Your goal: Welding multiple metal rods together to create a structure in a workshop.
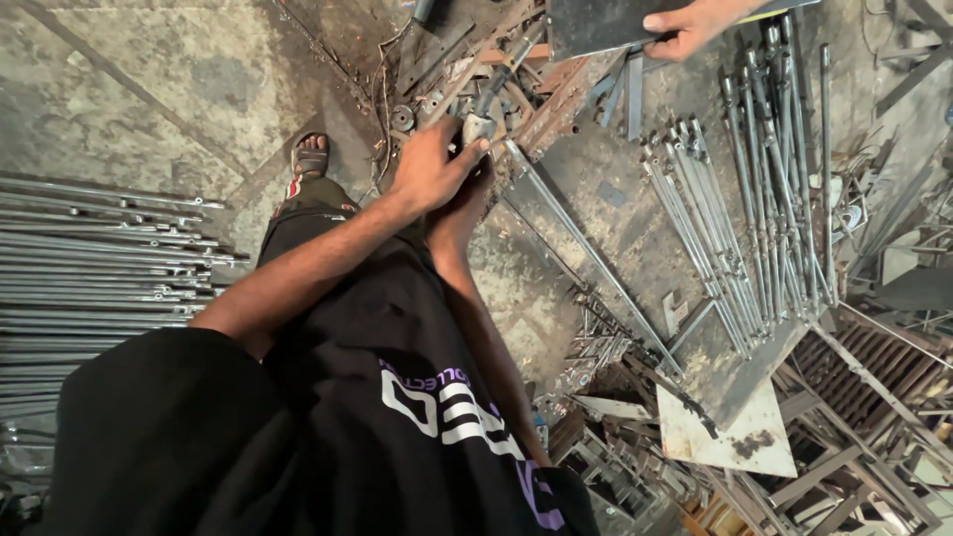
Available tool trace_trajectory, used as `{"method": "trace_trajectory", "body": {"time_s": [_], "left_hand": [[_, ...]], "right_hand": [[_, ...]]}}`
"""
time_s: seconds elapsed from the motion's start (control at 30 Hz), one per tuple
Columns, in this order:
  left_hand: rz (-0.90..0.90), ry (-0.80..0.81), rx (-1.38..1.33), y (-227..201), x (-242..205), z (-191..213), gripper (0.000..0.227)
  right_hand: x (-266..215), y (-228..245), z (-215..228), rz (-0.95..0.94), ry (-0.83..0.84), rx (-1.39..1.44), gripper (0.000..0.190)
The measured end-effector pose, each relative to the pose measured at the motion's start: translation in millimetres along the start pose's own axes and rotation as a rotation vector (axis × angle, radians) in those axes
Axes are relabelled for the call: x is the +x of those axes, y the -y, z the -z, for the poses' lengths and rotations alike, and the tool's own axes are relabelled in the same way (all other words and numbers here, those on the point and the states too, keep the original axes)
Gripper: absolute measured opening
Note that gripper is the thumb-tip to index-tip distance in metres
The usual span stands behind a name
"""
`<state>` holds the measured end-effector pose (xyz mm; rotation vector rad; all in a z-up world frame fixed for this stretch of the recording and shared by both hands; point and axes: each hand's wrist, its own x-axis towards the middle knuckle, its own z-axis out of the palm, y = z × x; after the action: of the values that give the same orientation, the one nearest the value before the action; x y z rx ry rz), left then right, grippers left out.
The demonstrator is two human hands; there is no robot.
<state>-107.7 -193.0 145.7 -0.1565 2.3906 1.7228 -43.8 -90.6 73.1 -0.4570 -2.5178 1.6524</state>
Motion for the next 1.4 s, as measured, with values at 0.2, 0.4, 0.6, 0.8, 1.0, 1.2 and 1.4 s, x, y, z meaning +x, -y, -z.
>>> {"method": "trace_trajectory", "body": {"time_s": [0.2, 0.4, 0.6, 0.8, 1.0, 1.2, 1.4], "left_hand": [[0.008, 0.045, -0.02, 4.6, 0.1, -5.3, 0.056], [0.024, 0.052, -0.03, -3.3, -0.8, -2.9, 0.054], [0.004, 0.028, -0.032, -6.8, 1.6, -2.4, 0.054], [0.046, 0.052, -0.102, -15.8, -0.5, 2.9, 0.046], [0.011, 0.041, -0.095, -22.6, -2.6, 9.0, 0.04], [-0.025, 0.065, -0.063, -10.4, 0.0, 1.2, 0.044], [-0.043, 0.038, -0.089, -7.5, 0.1, 0.1, 0.048]], "right_hand": [[1.5, -4.9, 2.8, -0.167, 0.027, 0.493, 0.045], [-0.4, 4.5, 3.7, -0.275, -0.011, 0.706, 0.046], [2.3, 0.3, 2.3, -0.037, -0.044, 0.11, 0.043], [-3.3, 60.1, 6.8, -0.03, -0.036, -0.071, 0.056], [-6.3, 39.0, 7.0, 0.047, -0.007, -0.275, 0.072], [-4.8, 52.2, 7.6, -0.009, -0.031, -0.161, 0.068], [-2.0, 49.1, 6.6, -0.006, -0.048, -0.081, 0.065]]}}
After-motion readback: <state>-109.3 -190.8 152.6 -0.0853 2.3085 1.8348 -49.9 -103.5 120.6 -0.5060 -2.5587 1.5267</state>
